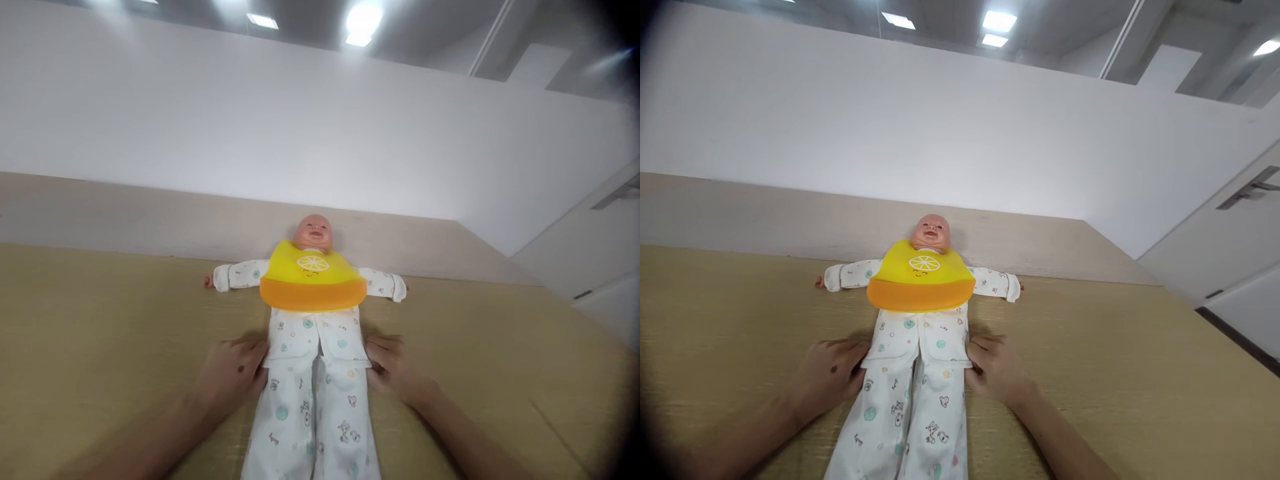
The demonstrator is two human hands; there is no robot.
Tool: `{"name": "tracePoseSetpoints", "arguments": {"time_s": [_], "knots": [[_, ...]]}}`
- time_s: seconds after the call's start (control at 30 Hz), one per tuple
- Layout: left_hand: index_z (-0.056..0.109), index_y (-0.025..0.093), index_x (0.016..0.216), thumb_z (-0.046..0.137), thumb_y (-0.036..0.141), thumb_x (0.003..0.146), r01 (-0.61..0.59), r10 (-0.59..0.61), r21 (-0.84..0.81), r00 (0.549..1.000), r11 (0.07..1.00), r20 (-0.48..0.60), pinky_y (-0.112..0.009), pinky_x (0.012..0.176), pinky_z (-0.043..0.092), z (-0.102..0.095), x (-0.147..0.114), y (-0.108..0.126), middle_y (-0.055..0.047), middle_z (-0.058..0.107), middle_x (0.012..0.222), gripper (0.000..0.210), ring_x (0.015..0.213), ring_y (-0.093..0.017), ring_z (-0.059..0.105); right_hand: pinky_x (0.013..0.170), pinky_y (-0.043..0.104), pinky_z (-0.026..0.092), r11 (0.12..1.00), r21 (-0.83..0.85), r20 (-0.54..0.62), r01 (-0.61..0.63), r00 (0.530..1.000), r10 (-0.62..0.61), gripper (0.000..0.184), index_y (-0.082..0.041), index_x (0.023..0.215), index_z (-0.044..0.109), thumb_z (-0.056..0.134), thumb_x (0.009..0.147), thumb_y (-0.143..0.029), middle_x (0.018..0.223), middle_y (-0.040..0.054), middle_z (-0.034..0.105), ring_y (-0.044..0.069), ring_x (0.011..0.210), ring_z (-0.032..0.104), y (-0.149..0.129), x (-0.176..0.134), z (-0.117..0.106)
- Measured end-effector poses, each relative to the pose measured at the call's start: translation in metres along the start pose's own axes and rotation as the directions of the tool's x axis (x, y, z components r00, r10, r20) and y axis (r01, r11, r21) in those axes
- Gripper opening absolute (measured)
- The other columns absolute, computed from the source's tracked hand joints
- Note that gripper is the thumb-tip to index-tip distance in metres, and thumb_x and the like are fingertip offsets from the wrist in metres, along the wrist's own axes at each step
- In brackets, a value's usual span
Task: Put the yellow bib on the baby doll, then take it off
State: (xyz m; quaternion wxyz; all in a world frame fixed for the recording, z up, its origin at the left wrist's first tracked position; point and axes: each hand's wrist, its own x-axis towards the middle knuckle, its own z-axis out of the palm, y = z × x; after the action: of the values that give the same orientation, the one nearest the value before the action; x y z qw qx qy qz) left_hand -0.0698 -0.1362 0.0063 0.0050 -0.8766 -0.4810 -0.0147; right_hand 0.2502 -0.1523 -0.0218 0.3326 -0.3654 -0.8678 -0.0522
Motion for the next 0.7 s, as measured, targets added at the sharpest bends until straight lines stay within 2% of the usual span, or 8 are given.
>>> {"name": "tracePoseSetpoints", "arguments": {"time_s": [0.2,0.47,0.53,0.63,0.7], "knots": [[0.06,0.019,0.072,0.045,0.018,0.078,-0.041,0.041,0.002,0.999,0.999,-0.011,-0.031,0.056,0.039,0.003,0.0,-0.002,-0.004,0.068,0.072,0.016,0.064,-0.021,0.064,0.05,0.024,0.019,0.998,0.055,-0.002,0.008,1.0,-0.008,0.024,-0.02,0.063,0.028,0.047,0.063,-0.006,0.055,-0.0049,0.036,0.008,0.05,0.031,-0.006,0.005,-0.006],[0.055,0.02,0.062,0.052,0.018,0.078,-0.141,0.146,0.037,0.967,0.989,-0.209,-0.029,0.049,0.032,0.003,-0.008,-0.002,0.001,0.062,0.058,0.017,0.05,-0.016,0.057,0.049,0.023,0.019,0.991,0.136,0.001,0.02,1.0,-0.02,0.03,-0.021,0.066,0.024,0.051,0.064,-0.006,0.056,-0.0065,0.031,0.007,0.049,0.028,-0.017,0.009,-0.014],[0.053,0.02,0.06,0.052,0.018,0.081,-0.2,0.2,0.029,0.947,0.979,-0.25,-0.028,0.048,0.031,0.001,-0.01,0.0,0.002,0.059,0.055,0.02,0.047,-0.014,0.054,0.048,0.024,0.018,0.989,0.144,0.002,0.021,1.0,-0.021,0.032,-0.021,0.066,0.024,0.051,0.063,-0.006,0.056,-0.0066,0.03,0.007,0.049,0.027,-0.018,0.009,-0.014],[0.048,0.02,0.057,0.05,0.017,0.083,-0.304,0.292,0.02,0.893,0.952,-0.343,-0.029,0.048,0.029,-0.008,-0.013,0.006,0.003,0.053,0.05,0.027,0.043,-0.011,0.047,0.046,0.025,0.016,0.99,0.136,-0.01,0.023,1.0,-0.022,0.032,-0.021,0.065,0.023,0.051,0.063,-0.006,0.055,-0.0065,0.028,0.007,0.048,0.025,-0.021,0.009,-0.016],[0.046,0.02,0.056,0.048,0.016,0.085,-0.362,0.342,0.015,0.866,0.932,-0.366,-0.03,0.048,0.029,-0.015,-0.016,0.011,0.003,0.05,0.048,0.029,0.044,-0.011,0.044,0.046,0.025,0.017,0.991,0.136,-0.009,0.021,1.0,-0.02,0.032,-0.021,0.064,0.023,0.052,0.065,-0.008,0.054,-0.0064,0.03,0.008,0.047,0.027,-0.023,0.011,-0.018]]}}
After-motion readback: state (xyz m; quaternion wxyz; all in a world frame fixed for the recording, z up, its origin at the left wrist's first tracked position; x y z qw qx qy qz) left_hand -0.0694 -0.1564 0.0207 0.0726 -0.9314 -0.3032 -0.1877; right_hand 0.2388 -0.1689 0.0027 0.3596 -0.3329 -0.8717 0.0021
